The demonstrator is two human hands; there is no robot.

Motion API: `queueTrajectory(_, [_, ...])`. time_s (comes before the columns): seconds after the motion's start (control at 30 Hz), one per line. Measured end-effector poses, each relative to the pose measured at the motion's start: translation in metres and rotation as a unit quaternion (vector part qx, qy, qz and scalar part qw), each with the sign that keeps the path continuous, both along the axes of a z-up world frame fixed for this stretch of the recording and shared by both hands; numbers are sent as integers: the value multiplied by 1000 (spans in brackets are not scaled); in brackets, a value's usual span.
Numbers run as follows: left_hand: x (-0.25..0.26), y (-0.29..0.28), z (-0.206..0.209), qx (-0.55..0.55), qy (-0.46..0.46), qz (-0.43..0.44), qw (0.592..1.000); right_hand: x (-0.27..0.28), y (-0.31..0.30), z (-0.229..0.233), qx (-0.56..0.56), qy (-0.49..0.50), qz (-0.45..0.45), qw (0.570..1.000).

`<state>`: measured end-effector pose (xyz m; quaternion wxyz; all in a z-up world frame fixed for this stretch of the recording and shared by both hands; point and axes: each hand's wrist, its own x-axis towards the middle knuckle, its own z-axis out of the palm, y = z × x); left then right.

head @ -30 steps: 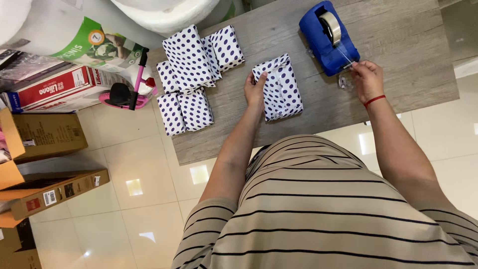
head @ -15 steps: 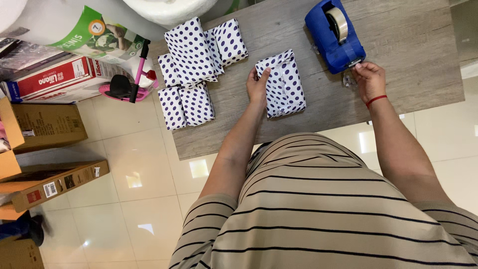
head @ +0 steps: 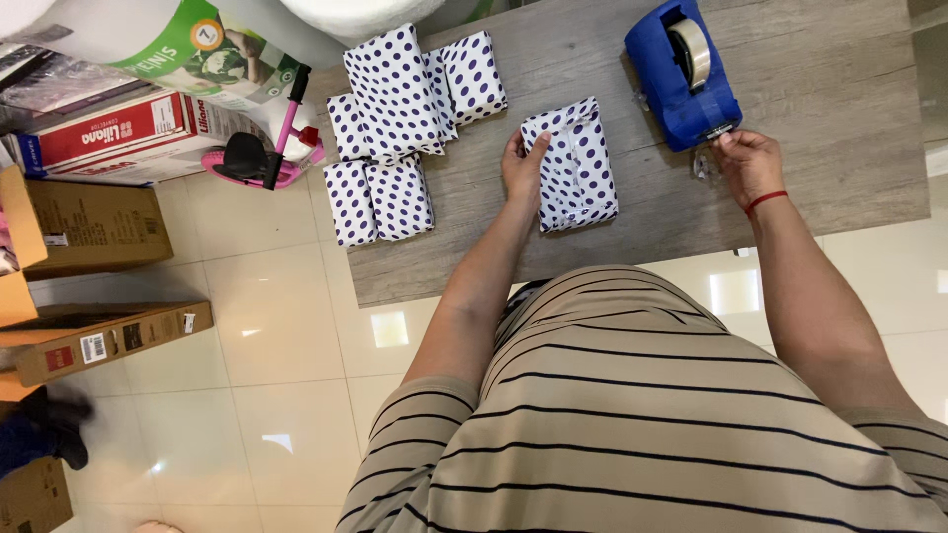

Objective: The person wraps several small rectangular boxes in patterned tissue paper and secures the edges with tape.

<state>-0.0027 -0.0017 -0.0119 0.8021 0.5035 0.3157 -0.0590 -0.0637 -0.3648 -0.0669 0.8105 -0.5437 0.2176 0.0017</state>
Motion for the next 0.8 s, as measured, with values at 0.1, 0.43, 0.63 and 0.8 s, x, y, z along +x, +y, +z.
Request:
queueTrajectory(0.1, [2, -1, -14, 8, -14, 0, 1000, 4, -11, -19, 32, -9, 1, 999])
queueTrajectory(0.43, [-3, -2, 9, 23, 16, -11, 1000, 1, -28, -31, -152, 24, 14, 988])
queueTrajectory(0.63, [0, -1, -11, 39, 5, -20, 999, -7, -31, 0, -182, 49, 64, 980])
queueTrajectory(0.8, [-5, 3, 25, 30, 25, -22, 999, -29, -6, 77, -277, 22, 190, 942])
